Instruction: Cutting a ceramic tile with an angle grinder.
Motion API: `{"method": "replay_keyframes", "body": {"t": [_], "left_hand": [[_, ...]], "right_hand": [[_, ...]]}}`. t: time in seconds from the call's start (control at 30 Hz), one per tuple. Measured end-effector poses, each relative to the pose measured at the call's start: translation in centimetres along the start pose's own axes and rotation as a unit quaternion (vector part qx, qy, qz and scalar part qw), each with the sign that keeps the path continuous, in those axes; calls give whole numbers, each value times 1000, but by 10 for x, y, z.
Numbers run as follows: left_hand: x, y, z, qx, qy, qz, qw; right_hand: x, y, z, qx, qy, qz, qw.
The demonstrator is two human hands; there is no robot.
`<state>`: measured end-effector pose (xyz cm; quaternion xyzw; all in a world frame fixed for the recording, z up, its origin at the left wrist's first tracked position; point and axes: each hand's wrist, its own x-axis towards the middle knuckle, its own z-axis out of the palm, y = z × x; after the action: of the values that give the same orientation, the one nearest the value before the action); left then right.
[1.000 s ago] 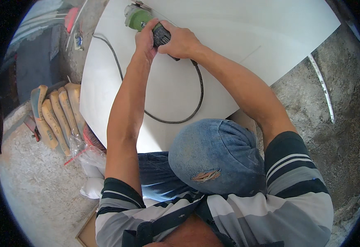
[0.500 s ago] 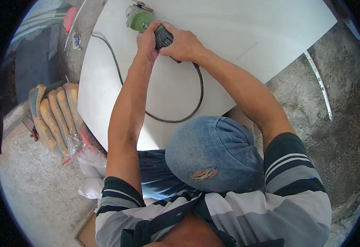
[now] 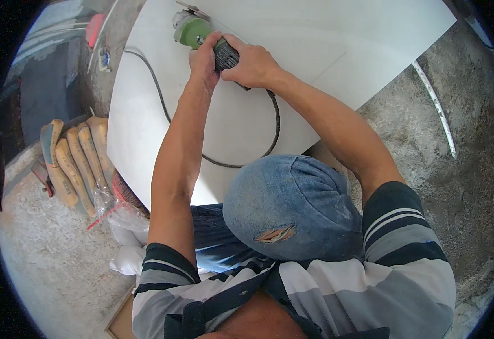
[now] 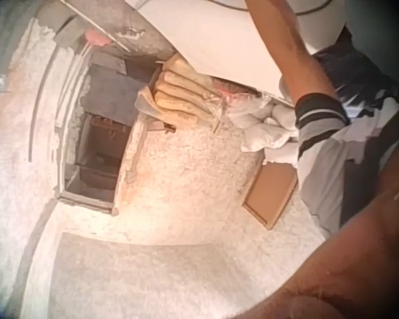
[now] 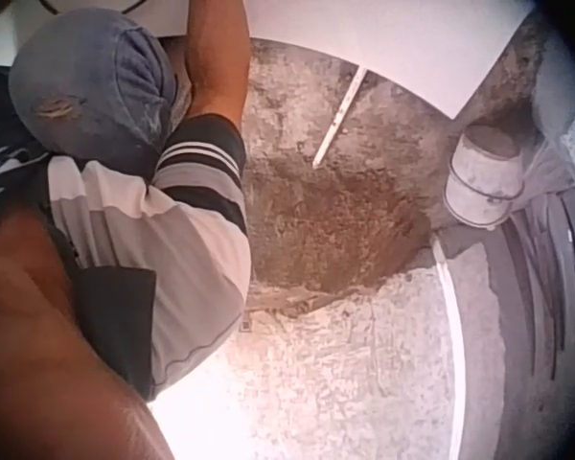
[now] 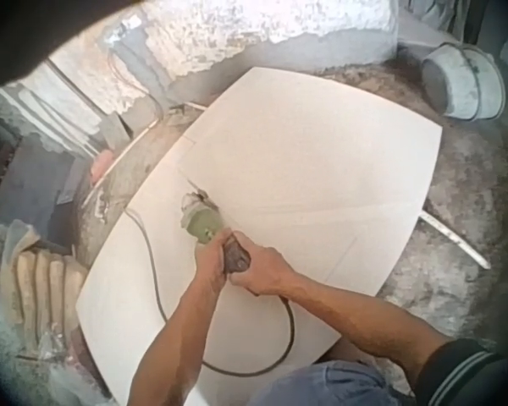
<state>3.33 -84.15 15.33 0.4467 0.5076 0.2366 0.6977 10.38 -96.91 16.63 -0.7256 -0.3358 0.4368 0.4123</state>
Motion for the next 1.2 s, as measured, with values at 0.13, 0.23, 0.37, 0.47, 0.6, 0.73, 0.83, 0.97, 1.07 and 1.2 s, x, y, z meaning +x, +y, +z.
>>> {"method": "replay_keyframes", "body": {"t": [0.13,0.23,0.37,0.47,0.6,0.73,0.83,0.97,1.07,1.2], "left_hand": [[0,-4,-2,-2,-12,12,1000],[-3,-5,-2,1,-15,17,1000],[-10,-8,1,7,-5,14,1000],[-14,-9,1,6,-7,15,1000],[-19,-12,3,-2,-3,10,1000],[-23,-16,2,0,-17,15,1000],[-25,-19,0,5,-17,17,1000],[-29,-23,3,-1,-22,22,1000],[-28,-28,3,6,-11,25,1000],[-31,-34,2,6,2,34,999]], "right_hand": [[-6,-3,-2,-3,5,0,1000],[-11,-3,-3,-1,1,3,1000],[-15,1,-2,-14,17,-9,1000],[-18,2,-3,-4,4,4,1000],[-24,4,-4,13,8,-10,1000],[-31,5,-6,7,4,0,1000],[-36,3,-6,14,-3,10,1000],[-42,4,-9,15,0,13,1000],[-44,7,-9,5,16,-4,1000],[-51,7,-10,23,1,5,1000]]}}
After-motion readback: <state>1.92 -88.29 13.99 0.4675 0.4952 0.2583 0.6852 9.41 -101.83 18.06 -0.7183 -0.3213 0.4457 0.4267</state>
